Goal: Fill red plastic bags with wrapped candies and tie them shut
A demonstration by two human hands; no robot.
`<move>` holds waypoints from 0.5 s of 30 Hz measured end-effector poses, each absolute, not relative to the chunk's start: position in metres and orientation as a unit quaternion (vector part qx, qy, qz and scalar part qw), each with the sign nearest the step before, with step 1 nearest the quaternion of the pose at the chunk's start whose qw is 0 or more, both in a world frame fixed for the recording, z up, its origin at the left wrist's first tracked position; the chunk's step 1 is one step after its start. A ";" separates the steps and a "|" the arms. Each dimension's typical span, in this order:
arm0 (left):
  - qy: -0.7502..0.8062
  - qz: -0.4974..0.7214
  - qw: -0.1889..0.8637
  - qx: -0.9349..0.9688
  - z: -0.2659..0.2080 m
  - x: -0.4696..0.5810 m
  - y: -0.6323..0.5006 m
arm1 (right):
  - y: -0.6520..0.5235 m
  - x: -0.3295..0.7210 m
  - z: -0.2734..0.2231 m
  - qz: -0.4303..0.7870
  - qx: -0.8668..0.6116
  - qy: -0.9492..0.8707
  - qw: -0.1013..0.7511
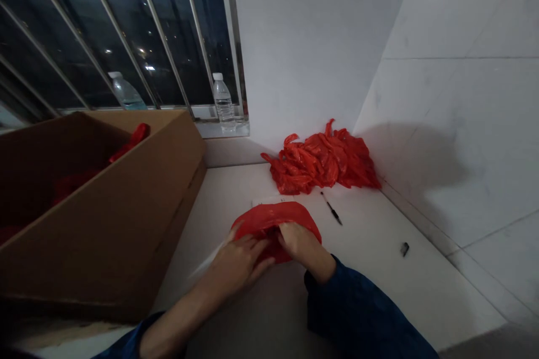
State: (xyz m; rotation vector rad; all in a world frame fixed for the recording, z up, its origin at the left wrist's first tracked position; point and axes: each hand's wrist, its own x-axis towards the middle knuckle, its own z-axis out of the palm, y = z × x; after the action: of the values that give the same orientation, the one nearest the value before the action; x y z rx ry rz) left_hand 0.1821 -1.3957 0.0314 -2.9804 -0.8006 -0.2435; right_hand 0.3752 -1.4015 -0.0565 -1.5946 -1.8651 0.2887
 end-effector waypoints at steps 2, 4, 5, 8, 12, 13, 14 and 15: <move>-0.331 -0.047 0.080 -0.939 0.016 0.181 -1.382 | -1.395 0.377 -0.060 0.144 -0.635 -0.697 0.302; -0.370 -0.031 0.118 -0.921 0.009 0.178 -1.371 | -1.393 0.377 -0.063 0.166 -0.644 -0.687 0.294; -0.383 -0.028 0.128 -0.914 0.009 0.176 -1.368 | -1.394 0.377 -0.065 0.177 -0.645 -0.684 0.292; -0.408 -0.030 0.138 -0.902 0.013 0.172 -1.364 | -1.398 0.377 -0.067 0.200 -0.631 -0.687 0.299; -0.408 -0.078 0.088 -0.906 0.025 0.170 -1.360 | -1.406 0.378 -0.047 0.247 -0.571 -0.694 0.362; -0.397 -0.097 0.057 -0.911 0.028 0.170 -1.359 | -1.408 0.378 -0.038 0.255 -0.551 -0.698 0.379; -0.382 -0.116 0.021 -0.916 0.032 0.170 -1.359 | -1.412 0.378 -0.028 0.253 -0.533 -0.704 0.394; -0.364 -0.135 -0.019 -0.921 0.036 0.170 -1.360 | -1.416 0.377 -0.019 0.247 -0.516 -0.711 0.408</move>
State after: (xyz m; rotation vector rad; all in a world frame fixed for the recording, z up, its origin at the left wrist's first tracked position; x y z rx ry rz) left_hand 0.1696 -1.3602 0.0358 -2.9300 -1.1577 -0.4303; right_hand 0.3770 -1.4159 -0.0189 -1.3016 -1.7923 0.6220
